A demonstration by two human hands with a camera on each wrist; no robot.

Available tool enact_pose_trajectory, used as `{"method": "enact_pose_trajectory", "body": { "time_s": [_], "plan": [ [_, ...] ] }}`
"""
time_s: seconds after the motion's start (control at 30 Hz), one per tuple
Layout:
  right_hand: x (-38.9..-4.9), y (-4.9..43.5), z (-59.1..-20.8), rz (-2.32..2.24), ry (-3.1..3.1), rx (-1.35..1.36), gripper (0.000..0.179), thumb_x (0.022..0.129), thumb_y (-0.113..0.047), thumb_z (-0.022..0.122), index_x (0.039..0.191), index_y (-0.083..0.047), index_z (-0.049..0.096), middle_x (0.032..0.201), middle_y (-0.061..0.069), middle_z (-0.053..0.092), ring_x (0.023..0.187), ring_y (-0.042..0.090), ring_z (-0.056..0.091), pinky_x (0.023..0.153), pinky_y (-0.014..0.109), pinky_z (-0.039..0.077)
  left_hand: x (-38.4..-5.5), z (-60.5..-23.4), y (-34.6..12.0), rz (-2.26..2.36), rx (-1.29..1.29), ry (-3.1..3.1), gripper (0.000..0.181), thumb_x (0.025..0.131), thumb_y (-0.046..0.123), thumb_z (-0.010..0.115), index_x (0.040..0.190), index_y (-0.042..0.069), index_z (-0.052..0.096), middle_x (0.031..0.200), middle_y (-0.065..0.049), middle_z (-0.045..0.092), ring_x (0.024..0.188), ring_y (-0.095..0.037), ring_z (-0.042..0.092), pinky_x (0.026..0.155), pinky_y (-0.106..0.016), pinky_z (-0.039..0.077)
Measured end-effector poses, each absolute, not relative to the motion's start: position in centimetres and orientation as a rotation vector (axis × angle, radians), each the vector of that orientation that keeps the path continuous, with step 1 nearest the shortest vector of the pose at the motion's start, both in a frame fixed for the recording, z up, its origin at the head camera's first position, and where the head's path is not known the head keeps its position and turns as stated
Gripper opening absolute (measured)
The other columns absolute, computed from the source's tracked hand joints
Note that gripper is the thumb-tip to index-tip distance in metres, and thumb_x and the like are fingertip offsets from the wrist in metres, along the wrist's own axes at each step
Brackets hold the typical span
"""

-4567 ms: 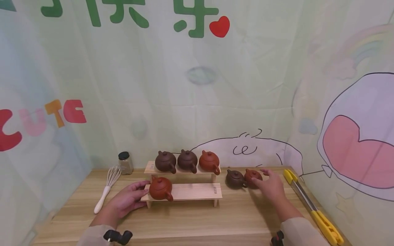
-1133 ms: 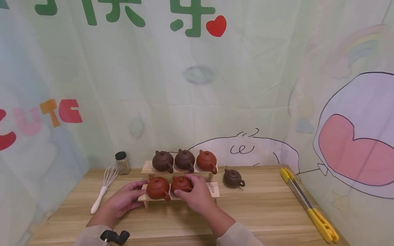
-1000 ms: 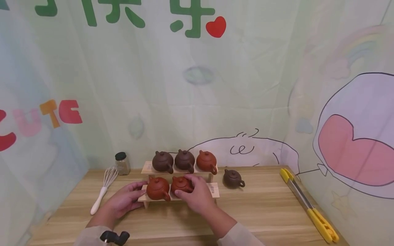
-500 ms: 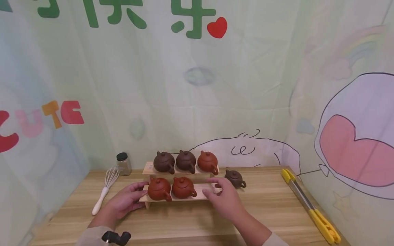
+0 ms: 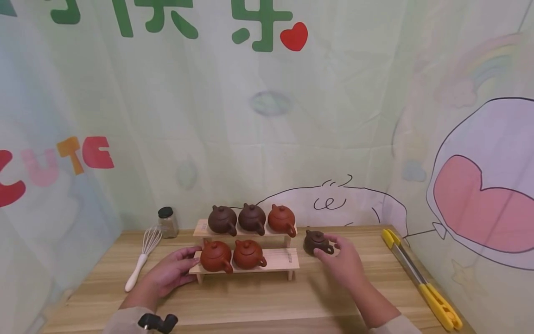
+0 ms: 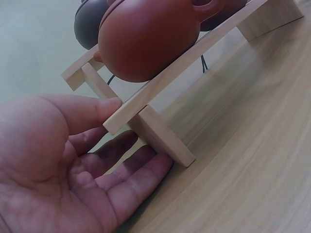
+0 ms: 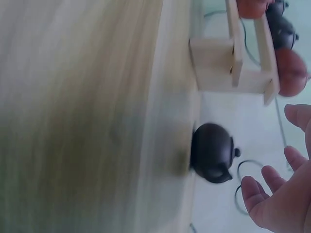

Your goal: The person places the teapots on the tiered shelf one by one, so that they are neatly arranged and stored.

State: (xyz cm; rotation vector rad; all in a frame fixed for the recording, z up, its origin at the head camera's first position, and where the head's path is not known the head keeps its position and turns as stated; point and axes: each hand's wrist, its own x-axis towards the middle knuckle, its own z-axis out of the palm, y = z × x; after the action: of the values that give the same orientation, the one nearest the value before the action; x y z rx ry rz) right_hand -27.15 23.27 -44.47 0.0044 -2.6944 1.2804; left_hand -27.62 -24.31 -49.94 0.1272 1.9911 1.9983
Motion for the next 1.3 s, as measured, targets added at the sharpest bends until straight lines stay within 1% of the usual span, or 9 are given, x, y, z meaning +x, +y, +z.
{"method": "enact_pose_trajectory", "body": {
  "time_s": [0.07, 0.13, 0.27, 0.4, 0.5, 0.63, 0.8, 1.13, 1.3],
  "plan": [
    [-27.7, 23.8, -44.7, 1.284, -2.72, -0.02, 0.063, 0.097, -0.037, 0.08, 0.148, -0.006, 0.06, 0.156, 0.027, 0.055, 0.142, 0.05, 0.052, 0.11, 0.063, 0.052, -27.6, -49.9, -24.2, 1.999, 0.127, 1.989, 0.065, 0.109, 0.021, 0.06, 0.161, -0.006, 0.032, 0.174, -0.031, 0.017, 0.135, -0.02, 0.057, 0.107, -0.048, 0.057],
    [-28.2, 24.2, -44.9, 1.291, -2.742, -0.041, 0.068, 0.097, -0.039, 0.079, 0.152, -0.006, 0.056, 0.16, 0.028, 0.051, 0.145, 0.051, 0.049, 0.113, 0.066, 0.048, -27.6, -49.9, -24.2, 2.0, 0.126, 1.988, 0.065, 0.109, 0.021, 0.061, 0.161, -0.006, 0.032, 0.174, -0.031, 0.017, 0.135, -0.02, 0.057, 0.107, -0.048, 0.057],
    [-29.5, 24.7, -45.3, 1.302, -2.776, -0.064, 0.077, 0.096, -0.045, 0.079, 0.156, -0.007, 0.051, 0.163, 0.027, 0.046, 0.148, 0.051, 0.046, 0.115, 0.068, 0.045, -27.6, -49.9, -24.1, 2.002, 0.103, 1.994, 0.063, 0.109, 0.021, 0.061, 0.16, -0.005, 0.034, 0.173, -0.03, 0.019, 0.14, -0.025, 0.053, 0.107, -0.05, 0.057],
    [-30.6, 24.8, -45.6, 1.311, -2.798, -0.051, 0.082, 0.094, -0.046, 0.081, 0.158, -0.007, 0.048, 0.163, 0.029, 0.045, 0.147, 0.053, 0.046, 0.116, 0.067, 0.045, -27.6, -49.8, -23.9, 2.008, 0.066, 2.001, 0.062, 0.109, 0.02, 0.061, 0.16, -0.004, 0.035, 0.175, -0.029, 0.017, 0.15, -0.036, 0.043, 0.109, -0.053, 0.056],
    [-31.3, 24.6, -46.0, 1.325, -2.802, -0.042, 0.081, 0.094, -0.04, 0.083, 0.159, -0.006, 0.047, 0.162, 0.032, 0.045, 0.145, 0.054, 0.048, 0.115, 0.066, 0.046, -27.6, -49.8, -23.9, 2.008, 0.064, 2.002, 0.063, 0.109, 0.019, 0.061, 0.16, -0.004, 0.034, 0.175, -0.03, 0.015, 0.152, -0.038, 0.041, 0.11, -0.055, 0.056],
    [-32.3, 24.4, -47.0, 1.323, -2.817, -0.047, 0.082, 0.092, -0.034, 0.085, 0.159, -0.005, 0.047, 0.161, 0.034, 0.045, 0.142, 0.055, 0.051, 0.115, 0.066, 0.046, -27.5, -49.8, -24.1, 2.005, 0.068, 1.997, 0.063, 0.109, 0.019, 0.06, 0.161, -0.005, 0.033, 0.175, -0.03, 0.015, 0.146, -0.033, 0.048, 0.11, -0.054, 0.056],
    [-33.4, 23.9, -47.8, 1.274, -2.833, -0.004, 0.083, 0.09, -0.032, 0.088, 0.156, -0.001, 0.048, 0.158, 0.033, 0.049, 0.143, 0.052, 0.051, 0.118, 0.066, 0.043, -27.4, -49.7, -24.0, 2.01, 0.051, 1.998, 0.063, 0.109, 0.019, 0.061, 0.161, -0.004, 0.034, 0.175, -0.029, 0.016, 0.144, -0.031, 0.051, 0.11, -0.054, 0.056],
    [-33.9, 23.4, -48.1, 1.233, -2.837, 0.024, 0.078, 0.09, -0.024, 0.086, 0.154, 0.003, 0.049, 0.153, 0.032, 0.055, 0.139, 0.048, 0.054, 0.116, 0.063, 0.044, -27.2, -49.4, -23.8, 2.006, 0.039, 2.013, 0.061, 0.108, 0.018, 0.062, 0.159, -0.004, 0.037, 0.173, -0.029, 0.022, 0.147, -0.035, 0.047, 0.109, -0.054, 0.056],
    [-33.8, 23.5, -48.2, 1.238, -2.826, 0.015, 0.076, 0.091, -0.024, 0.085, 0.154, 0.001, 0.051, 0.153, 0.031, 0.055, 0.139, 0.048, 0.055, 0.117, 0.063, 0.044, -27.3, -49.5, -23.9, 2.007, 0.034, 2.007, 0.061, 0.108, 0.019, 0.063, 0.159, -0.003, 0.038, 0.175, -0.028, 0.017, 0.154, -0.041, 0.037, 0.11, -0.055, 0.056]
  ]
}}
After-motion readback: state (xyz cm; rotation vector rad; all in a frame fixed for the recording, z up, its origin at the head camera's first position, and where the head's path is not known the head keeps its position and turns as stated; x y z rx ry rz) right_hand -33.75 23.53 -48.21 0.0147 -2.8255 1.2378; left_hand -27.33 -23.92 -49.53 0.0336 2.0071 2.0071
